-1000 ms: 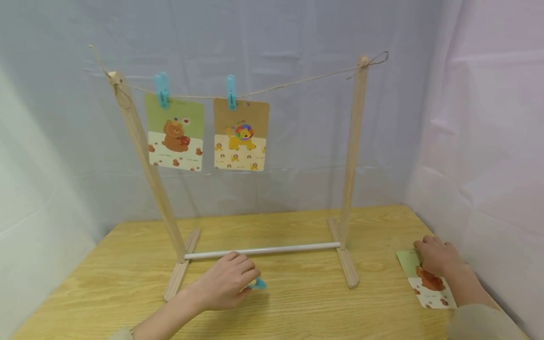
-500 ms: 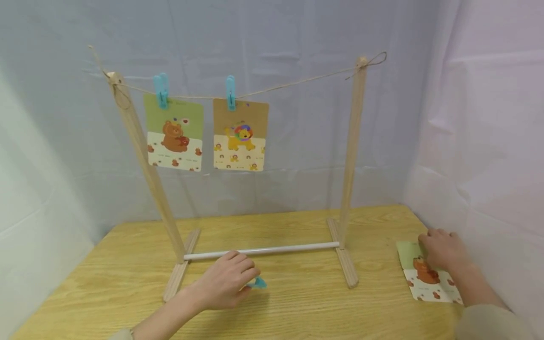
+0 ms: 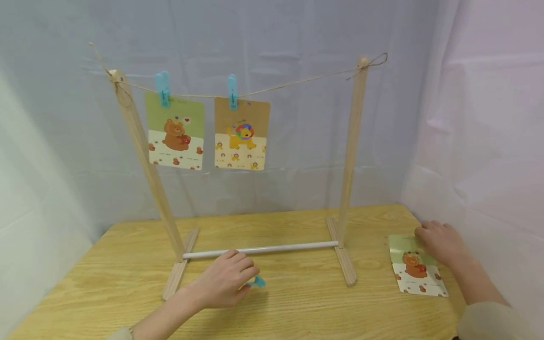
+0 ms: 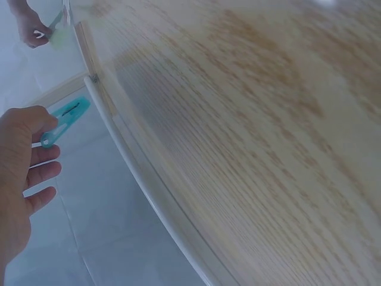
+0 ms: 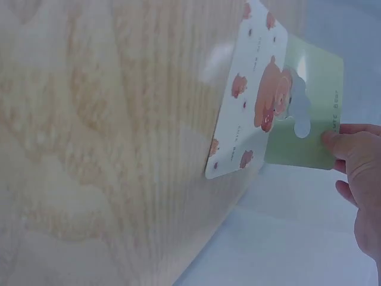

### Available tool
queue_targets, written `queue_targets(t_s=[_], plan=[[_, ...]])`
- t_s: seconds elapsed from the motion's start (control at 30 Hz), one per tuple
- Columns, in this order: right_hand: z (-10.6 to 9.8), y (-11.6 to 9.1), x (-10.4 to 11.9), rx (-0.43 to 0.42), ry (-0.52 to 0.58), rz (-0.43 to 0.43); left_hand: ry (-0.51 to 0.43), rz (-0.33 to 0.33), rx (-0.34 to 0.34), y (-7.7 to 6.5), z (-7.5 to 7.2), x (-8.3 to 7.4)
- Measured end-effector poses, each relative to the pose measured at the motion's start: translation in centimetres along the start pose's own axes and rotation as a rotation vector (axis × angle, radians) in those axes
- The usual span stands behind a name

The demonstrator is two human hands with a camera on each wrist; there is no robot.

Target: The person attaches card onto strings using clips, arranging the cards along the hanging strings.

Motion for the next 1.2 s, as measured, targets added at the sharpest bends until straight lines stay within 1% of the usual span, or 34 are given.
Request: queue_targets(t_s=[0.3,0.47,0.6,0.73,0.87,0.97,1.2], plan=[[-2.5,0.9,0.7,-0.113,0.021,-0.031,-0.010,-0.017,-0.008,0.0,0.0,0.2],[-4.1,1.2,1.4,-0.204,0.008,-0.068,-0.013,-0.020,-0.010,-0.1,0.0,0.3],[-5.2,1.4,2.2,-0.272,0.009,-0.100,-0.011,-0.017,-0.027,-0.2,0.0,0.3],[-6.2,1.5,3.4,-0.343,0.013,-0.175,-0.011,-0.012,-0.033,-0.2,0.1,0.3],[-7.0,1.7,4.8,-0.421,-0.008,-0.255,-0.015,-0.014,-0.035,-0.3,0.1,0.3],[-7.4,2.0,5.6,-0.459,-0.030,-0.279,-0.014,-0.015,-0.043,-0.4,0.1,0.4],[-8.5,2.4,7.4,-0.541,-0.030,-0.333,-0.007,-0.027,-0.051,-0.5,-0.1,0.5]])
Point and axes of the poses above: each hand's wrist, its own y-axis towards the middle knuckle, its own z-axis out of the palm, x = y × z, the point moved 10 cm from there along y, towards the middle knuckle
